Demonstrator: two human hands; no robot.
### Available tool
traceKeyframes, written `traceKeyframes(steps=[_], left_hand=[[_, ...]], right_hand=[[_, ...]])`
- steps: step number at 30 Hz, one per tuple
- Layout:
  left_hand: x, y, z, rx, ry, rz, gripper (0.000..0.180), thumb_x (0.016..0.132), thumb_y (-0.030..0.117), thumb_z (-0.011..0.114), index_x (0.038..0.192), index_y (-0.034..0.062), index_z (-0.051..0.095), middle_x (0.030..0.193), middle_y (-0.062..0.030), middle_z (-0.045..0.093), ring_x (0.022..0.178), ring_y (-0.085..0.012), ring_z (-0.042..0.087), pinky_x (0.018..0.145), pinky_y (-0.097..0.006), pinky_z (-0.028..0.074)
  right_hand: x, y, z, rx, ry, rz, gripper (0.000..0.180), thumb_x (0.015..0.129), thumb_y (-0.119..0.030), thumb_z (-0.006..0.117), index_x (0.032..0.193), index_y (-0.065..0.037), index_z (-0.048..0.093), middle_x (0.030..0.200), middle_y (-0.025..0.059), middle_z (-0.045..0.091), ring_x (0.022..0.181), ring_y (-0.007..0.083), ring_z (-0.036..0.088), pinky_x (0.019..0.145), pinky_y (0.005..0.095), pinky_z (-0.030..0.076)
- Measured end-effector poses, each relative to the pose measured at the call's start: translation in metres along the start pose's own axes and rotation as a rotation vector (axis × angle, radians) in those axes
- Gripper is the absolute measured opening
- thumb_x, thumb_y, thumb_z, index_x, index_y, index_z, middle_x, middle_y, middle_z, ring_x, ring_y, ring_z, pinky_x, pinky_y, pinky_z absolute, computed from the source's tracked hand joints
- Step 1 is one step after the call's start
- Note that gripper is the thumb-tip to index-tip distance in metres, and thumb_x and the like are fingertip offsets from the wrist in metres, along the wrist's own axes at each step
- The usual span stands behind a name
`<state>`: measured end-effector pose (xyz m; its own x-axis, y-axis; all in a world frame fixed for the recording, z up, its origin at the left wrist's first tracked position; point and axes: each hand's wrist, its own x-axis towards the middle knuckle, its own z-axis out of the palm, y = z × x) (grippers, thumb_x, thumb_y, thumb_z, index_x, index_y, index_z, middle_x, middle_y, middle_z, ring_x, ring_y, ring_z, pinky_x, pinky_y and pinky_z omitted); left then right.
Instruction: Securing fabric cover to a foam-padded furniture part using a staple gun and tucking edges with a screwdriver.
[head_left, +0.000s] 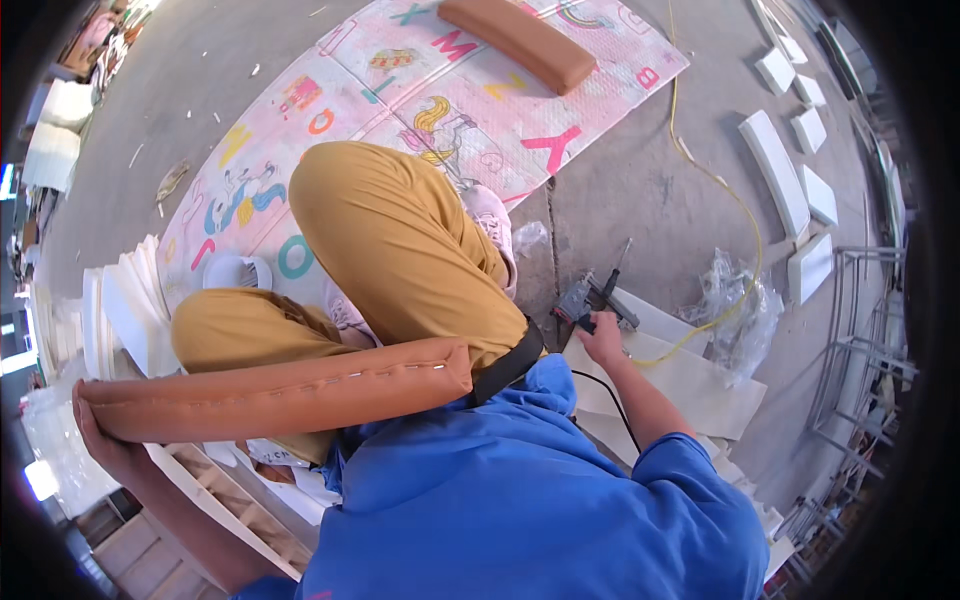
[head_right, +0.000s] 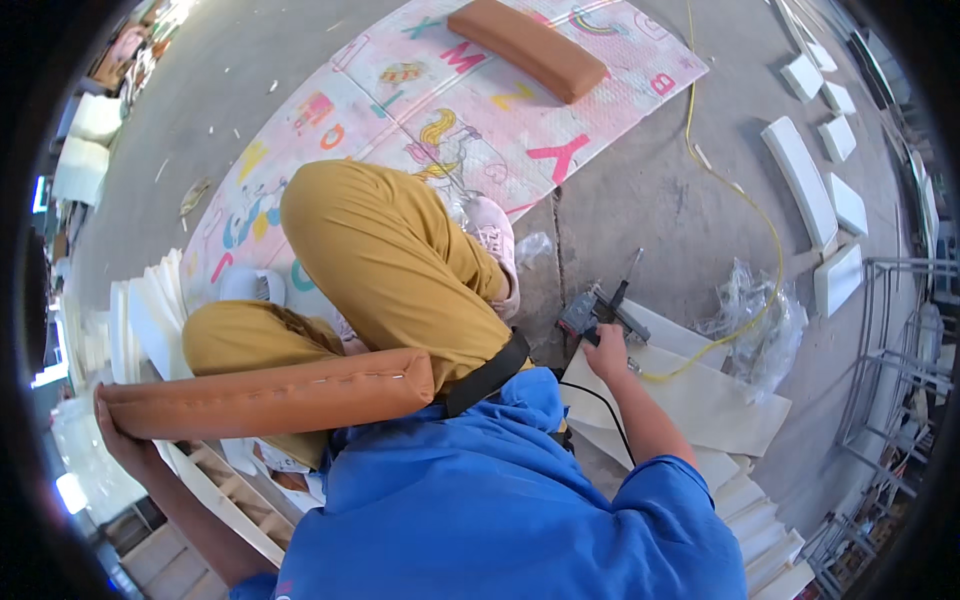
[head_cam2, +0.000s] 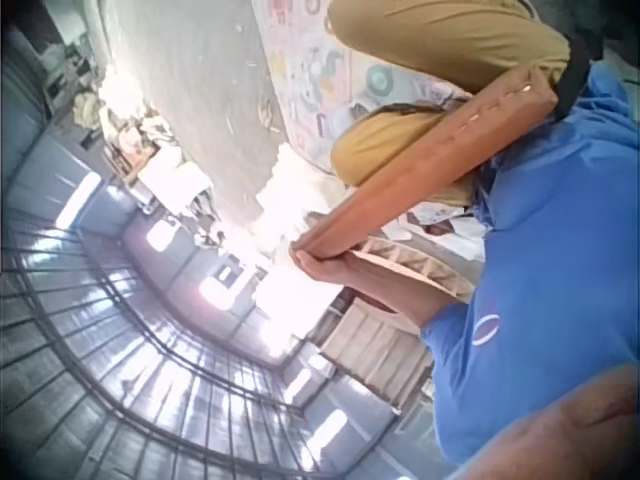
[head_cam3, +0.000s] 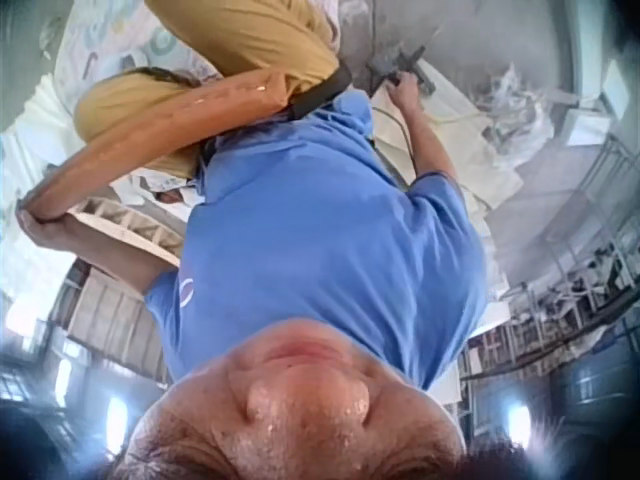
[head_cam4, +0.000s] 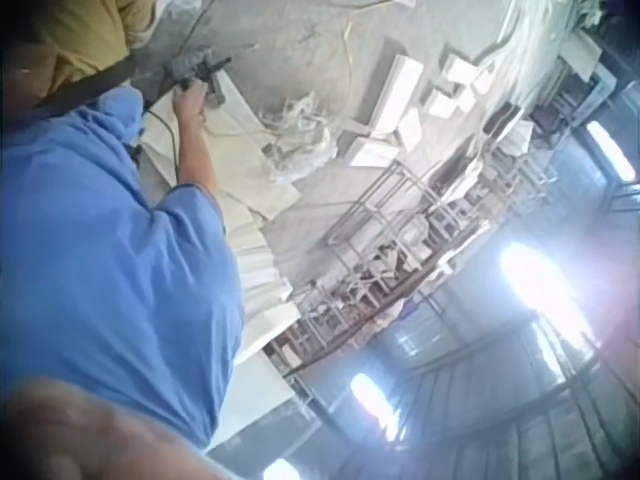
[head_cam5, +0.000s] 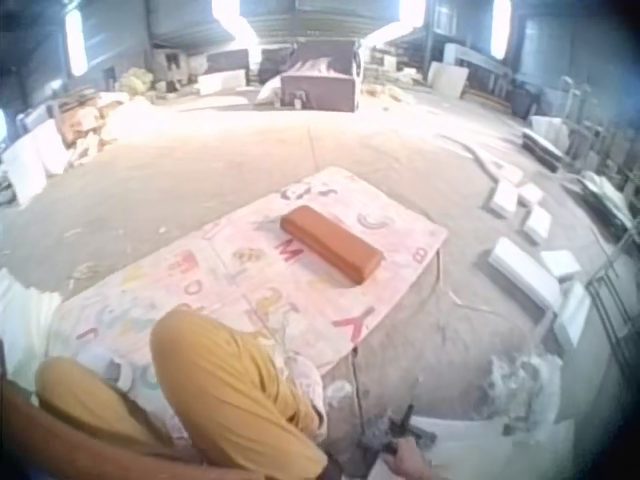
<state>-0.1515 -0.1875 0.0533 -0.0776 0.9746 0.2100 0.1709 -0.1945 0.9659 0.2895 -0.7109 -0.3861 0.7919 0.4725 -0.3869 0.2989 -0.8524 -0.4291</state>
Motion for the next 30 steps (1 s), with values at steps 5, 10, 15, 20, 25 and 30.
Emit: traceKeyframes(steps=[5,10,15,20,25,30], left_hand=[[0.007,-0.037,-0.048,-0.029,0.079,0.026,0.049,0.095,0.025,0.05,0.135,-0.0035,0.051,0.132,-0.0164,0.056,0.123,-0.0261,0.053,0.105,-0.042,0.043],[-0.033,0.014,0.041,0.185,-0.025,0.232,0.031,0.089,0.016,0.058,0.113,-0.0022,0.066,0.114,-0.0078,0.065,0.108,-0.0169,0.058,0.098,-0.03,0.041],[-0.062,0.028,0.034,-0.021,0.017,0.094,0.025,0.089,0.011,0.063,0.111,0.0006,0.067,0.103,-0.0018,0.065,0.098,-0.009,0.056,0.087,-0.025,0.043],[-0.073,0.031,0.026,0.142,0.047,0.166,0.023,0.088,0.01,0.064,0.109,0.0009,0.066,0.1,-0.0024,0.062,0.093,-0.009,0.056,0.085,-0.025,0.044],[-0.07,0.031,0.02,0.175,0.002,0.234,0.023,0.088,0.009,0.06,0.109,0.0009,0.064,0.101,-0.0017,0.058,0.092,-0.0084,0.054,0.084,-0.024,0.042],[-0.065,0.03,0.008,0.123,-0.075,0.22,0.024,0.087,0.009,0.063,0.109,0.0001,0.064,0.101,-0.0037,0.059,0.096,-0.0113,0.055,0.087,-0.027,0.042]], right_hand=[[0.012,-0.003,-0.013,-0.145,-0.077,-0.04,0.084,0.066,-0.01,0.081,0.14,0.001,0.043,0.134,0.0244,0.051,0.125,0.0422,0.048,0.108,0.0457,0.04],[0.039,0.016,0.022,-0.095,-0.033,-0.053,0.086,0.077,-0.046,0.08,0.139,0.002,0.043,0.12,0.0315,0.058,0.113,0.0485,0.054,0.097,0.0503,0.044],[0.095,0.005,-0.058,0.188,-0.408,-0.047,0.04,0.076,-0.017,0.077,0.109,0.002,0.063,0.083,0.0159,0.064,0.076,0.0316,0.064,0.074,0.0397,0.053],[0.112,-0.218,-0.237,0.489,-0.403,-0.056,0.03,0.072,-0.003,0.071,0.1,-0.004,0.06,0.076,0.0039,0.061,0.055,0.0147,0.057,0.05,0.0301,0.048],[0.084,-0.448,-0.368,0.326,-0.357,-0.782,0.039,0.071,-0.009,0.072,0.108,-0.003,0.062,0.08,0.0021,0.062,0.067,0.0127,0.059,0.06,0.0274,0.048],[-0.007,-0.637,-0.355,0.122,-0.694,-1.372,0.045,0.071,-0.015,0.078,0.111,0.0,0.065,0.088,0.0071,0.069,0.078,0.0137,0.064,0.071,0.0288,0.051]])
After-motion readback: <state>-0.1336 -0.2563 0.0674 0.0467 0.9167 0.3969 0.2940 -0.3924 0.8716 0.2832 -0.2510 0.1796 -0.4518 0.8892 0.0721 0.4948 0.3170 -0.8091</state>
